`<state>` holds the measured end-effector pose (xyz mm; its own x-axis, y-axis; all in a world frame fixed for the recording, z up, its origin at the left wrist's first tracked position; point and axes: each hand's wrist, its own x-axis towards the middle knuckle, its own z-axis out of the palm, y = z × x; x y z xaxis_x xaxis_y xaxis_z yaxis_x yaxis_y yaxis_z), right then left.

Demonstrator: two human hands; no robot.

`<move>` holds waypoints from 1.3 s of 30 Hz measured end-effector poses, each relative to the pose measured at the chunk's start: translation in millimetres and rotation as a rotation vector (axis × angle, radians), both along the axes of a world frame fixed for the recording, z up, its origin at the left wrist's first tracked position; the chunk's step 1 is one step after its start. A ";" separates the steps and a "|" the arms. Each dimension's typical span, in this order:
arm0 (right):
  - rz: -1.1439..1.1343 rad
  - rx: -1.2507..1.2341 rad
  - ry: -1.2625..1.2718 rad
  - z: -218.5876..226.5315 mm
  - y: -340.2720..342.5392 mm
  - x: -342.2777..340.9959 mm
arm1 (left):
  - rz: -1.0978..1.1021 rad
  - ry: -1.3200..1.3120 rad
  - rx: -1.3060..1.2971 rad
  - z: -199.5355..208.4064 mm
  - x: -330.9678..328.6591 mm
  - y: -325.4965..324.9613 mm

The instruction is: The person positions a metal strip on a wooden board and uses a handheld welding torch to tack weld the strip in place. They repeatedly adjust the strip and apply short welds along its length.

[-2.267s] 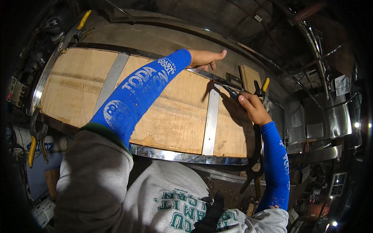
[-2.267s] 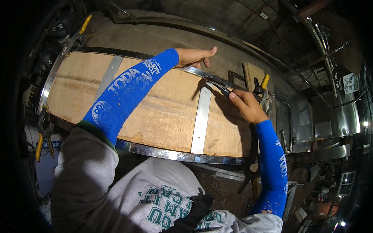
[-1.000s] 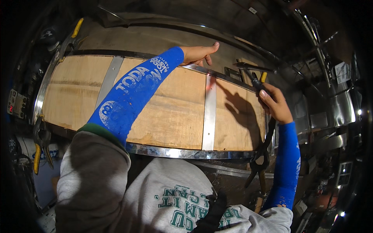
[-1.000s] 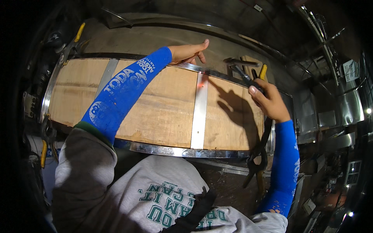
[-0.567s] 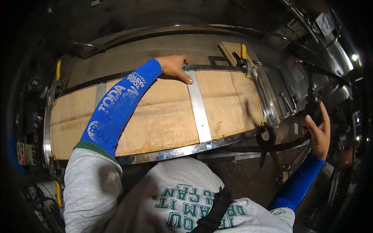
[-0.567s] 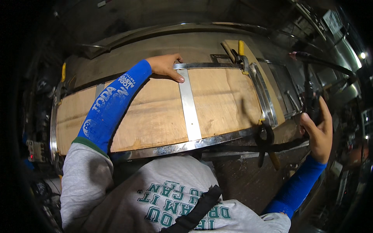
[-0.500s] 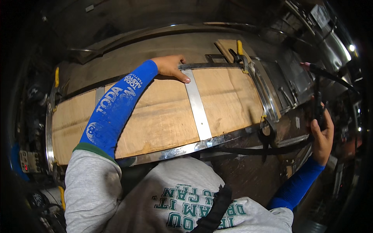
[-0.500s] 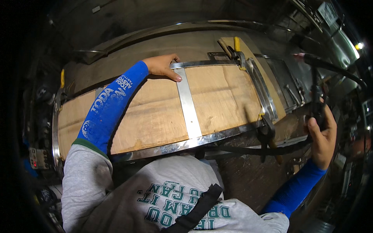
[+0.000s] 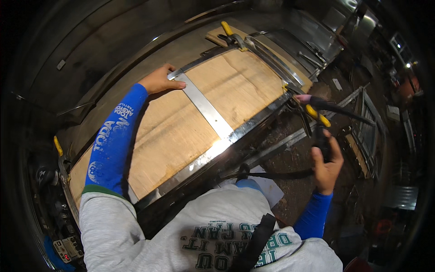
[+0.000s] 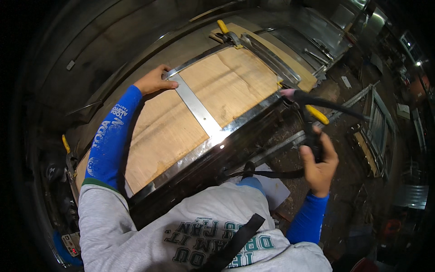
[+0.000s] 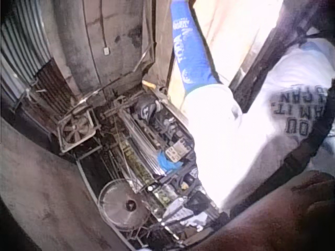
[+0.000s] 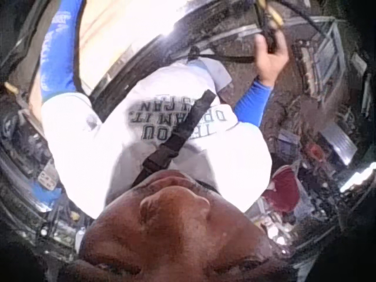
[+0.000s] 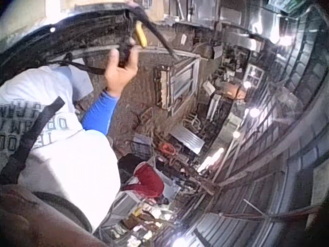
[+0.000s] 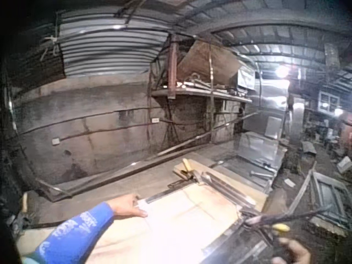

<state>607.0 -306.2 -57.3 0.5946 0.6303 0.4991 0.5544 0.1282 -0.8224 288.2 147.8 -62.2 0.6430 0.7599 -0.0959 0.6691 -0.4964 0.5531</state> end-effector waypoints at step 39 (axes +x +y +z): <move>1.152 -0.354 0.489 -101.6 -42.3 -51.6 | 0.477 -0.446 0.581 -100.8 22.1 -600.6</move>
